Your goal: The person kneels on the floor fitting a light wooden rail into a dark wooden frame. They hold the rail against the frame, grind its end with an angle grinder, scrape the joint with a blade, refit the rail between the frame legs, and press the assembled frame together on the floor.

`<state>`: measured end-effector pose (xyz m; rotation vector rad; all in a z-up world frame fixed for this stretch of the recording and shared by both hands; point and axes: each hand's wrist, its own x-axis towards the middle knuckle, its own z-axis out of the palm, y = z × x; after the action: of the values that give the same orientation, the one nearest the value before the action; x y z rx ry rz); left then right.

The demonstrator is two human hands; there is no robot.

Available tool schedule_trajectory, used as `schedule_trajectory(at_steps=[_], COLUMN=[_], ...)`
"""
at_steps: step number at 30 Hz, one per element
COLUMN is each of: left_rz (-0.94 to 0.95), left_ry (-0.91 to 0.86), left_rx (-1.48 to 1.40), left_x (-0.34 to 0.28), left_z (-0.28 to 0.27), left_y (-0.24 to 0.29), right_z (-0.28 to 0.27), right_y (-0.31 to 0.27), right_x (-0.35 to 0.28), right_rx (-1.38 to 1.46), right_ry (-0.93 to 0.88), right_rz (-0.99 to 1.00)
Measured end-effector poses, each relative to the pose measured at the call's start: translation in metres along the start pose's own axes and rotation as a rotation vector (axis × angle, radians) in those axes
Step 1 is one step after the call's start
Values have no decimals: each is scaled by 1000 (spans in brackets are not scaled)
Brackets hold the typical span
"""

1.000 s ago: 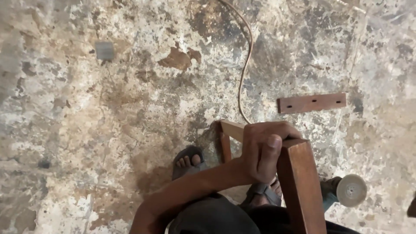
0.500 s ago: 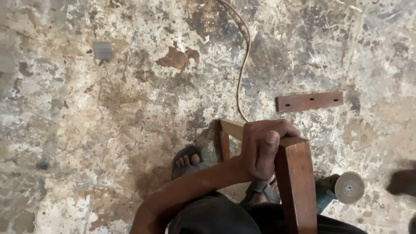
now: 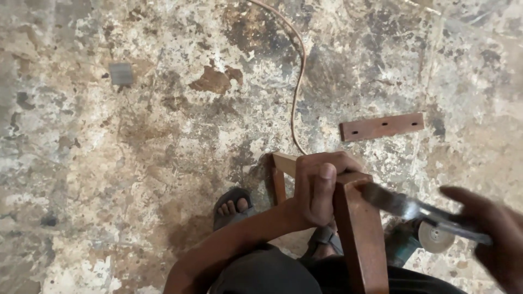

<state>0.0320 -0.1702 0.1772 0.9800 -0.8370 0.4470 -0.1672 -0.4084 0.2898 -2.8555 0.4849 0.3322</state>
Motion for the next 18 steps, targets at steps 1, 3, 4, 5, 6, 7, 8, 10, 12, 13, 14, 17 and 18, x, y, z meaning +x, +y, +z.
schedule_trajectory(at_steps=[1,3,4,5,6,7,8,10,12,13,14,17,18], left_rz=[-2,-90,-87,-251,-414,-421,-269,-92,5,5,-219,-438,-434], left_ry=[-2,3,-1,-10,-28,-27,-8,-6,-4,-3,-4,-3,0], left_rx=[-1,-102,-101,-155,-199,-196,-153,-108,41,43,-117,-226,-187], left_x=[-11,-32,-38,-46,-55,-42,-29,-9,-6,-8,-10,-13,-15], left_z=[0,-1,-2,-2,-2,-3,-4,-3,3,1,-2,-8,-9], left_y=[-2,-9,-11,-10,-9,-6,-2,-2,-1,1,3,6,9], right_z=[5,16,20,22,24,26,27,11,-23,-21,-19,-9,-7], right_y=[10,29,32,35,39,39,39,8,-56,-56,-56,-55,-55], right_x=[0,2,4,5,6,5,4,9,11,11,12,16,15], right_rx=[2,-2,1,-5,-12,-9,-14,-17,-34,-34,-27,0,15], right_ry=[-1,-54,-49,-101,-151,-159,-207,-229,-171,-172,-163,-155,-152], right_rz=[2,111,110,189,269,269,350,432,152,150,151,146,149])
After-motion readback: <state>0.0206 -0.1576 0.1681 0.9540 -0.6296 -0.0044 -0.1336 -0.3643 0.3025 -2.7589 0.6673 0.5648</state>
